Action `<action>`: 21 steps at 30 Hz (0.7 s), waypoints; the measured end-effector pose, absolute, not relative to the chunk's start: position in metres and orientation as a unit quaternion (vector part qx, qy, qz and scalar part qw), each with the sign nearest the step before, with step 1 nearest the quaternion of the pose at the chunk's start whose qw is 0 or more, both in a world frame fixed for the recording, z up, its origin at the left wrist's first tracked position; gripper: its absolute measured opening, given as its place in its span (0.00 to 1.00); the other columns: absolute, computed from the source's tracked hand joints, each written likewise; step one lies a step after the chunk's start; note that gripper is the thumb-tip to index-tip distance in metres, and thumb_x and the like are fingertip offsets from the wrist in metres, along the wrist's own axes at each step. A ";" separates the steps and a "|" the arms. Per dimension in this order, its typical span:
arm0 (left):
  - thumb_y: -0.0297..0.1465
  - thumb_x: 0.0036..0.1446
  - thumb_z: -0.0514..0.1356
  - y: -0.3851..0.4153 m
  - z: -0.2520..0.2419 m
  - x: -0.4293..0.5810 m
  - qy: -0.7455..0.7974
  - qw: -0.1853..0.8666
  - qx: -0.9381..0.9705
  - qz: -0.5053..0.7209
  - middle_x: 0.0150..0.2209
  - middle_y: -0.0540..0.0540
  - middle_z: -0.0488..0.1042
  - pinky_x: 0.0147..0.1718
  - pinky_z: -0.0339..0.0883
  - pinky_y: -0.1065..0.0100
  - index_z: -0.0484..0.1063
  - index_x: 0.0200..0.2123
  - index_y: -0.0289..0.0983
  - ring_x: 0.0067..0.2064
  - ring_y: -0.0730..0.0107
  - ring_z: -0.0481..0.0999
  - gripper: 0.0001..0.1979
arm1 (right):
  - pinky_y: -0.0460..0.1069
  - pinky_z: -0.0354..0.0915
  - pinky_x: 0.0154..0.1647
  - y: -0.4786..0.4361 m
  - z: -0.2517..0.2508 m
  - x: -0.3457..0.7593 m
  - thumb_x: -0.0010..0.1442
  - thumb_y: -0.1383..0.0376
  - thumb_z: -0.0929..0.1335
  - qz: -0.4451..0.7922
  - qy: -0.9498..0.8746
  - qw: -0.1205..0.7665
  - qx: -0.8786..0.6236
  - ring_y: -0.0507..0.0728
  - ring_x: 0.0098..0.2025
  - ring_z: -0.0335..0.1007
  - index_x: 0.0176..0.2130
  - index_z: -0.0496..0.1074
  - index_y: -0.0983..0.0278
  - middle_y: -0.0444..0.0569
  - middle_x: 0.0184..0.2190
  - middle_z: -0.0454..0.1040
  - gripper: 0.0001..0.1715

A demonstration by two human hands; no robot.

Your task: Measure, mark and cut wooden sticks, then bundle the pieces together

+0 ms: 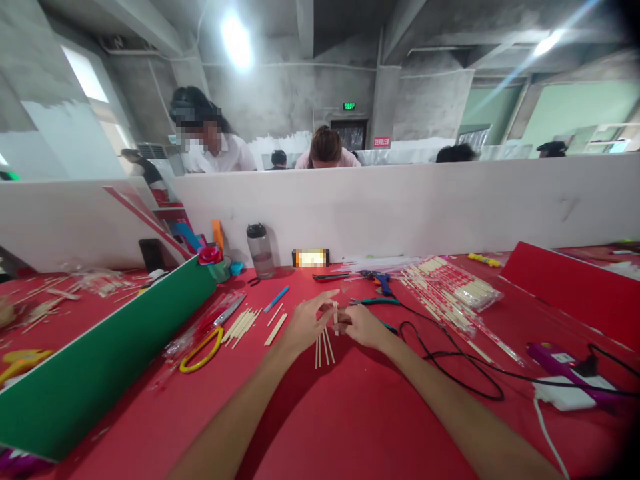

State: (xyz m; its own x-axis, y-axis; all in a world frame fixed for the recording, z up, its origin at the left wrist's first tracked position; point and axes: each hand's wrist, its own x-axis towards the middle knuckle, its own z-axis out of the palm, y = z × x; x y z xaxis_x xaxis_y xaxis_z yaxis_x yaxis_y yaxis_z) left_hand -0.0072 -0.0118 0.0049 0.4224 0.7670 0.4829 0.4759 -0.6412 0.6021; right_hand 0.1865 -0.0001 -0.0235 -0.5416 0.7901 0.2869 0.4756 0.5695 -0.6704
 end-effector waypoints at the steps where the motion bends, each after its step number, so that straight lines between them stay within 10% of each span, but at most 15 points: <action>1: 0.37 0.65 0.54 -0.013 0.004 -0.005 0.383 0.182 0.818 0.388 0.47 0.48 0.79 0.50 0.69 0.64 0.71 0.53 0.44 0.47 0.67 0.78 0.16 | 0.46 0.60 0.33 -0.001 -0.023 0.186 0.57 0.68 0.67 0.255 -0.840 0.290 -0.380 0.55 0.30 0.73 0.31 0.75 0.65 0.47 0.28 0.79 0.05; 21: 0.36 0.65 0.56 -0.008 -0.002 -0.007 0.363 0.163 0.807 0.436 0.42 0.47 0.80 0.45 0.70 0.67 0.78 0.45 0.42 0.43 0.68 0.78 0.12 | 0.46 0.61 0.34 -0.007 -0.017 0.183 0.59 0.66 0.65 0.269 -0.813 0.358 -0.372 0.54 0.30 0.69 0.34 0.75 0.65 0.46 0.28 0.77 0.09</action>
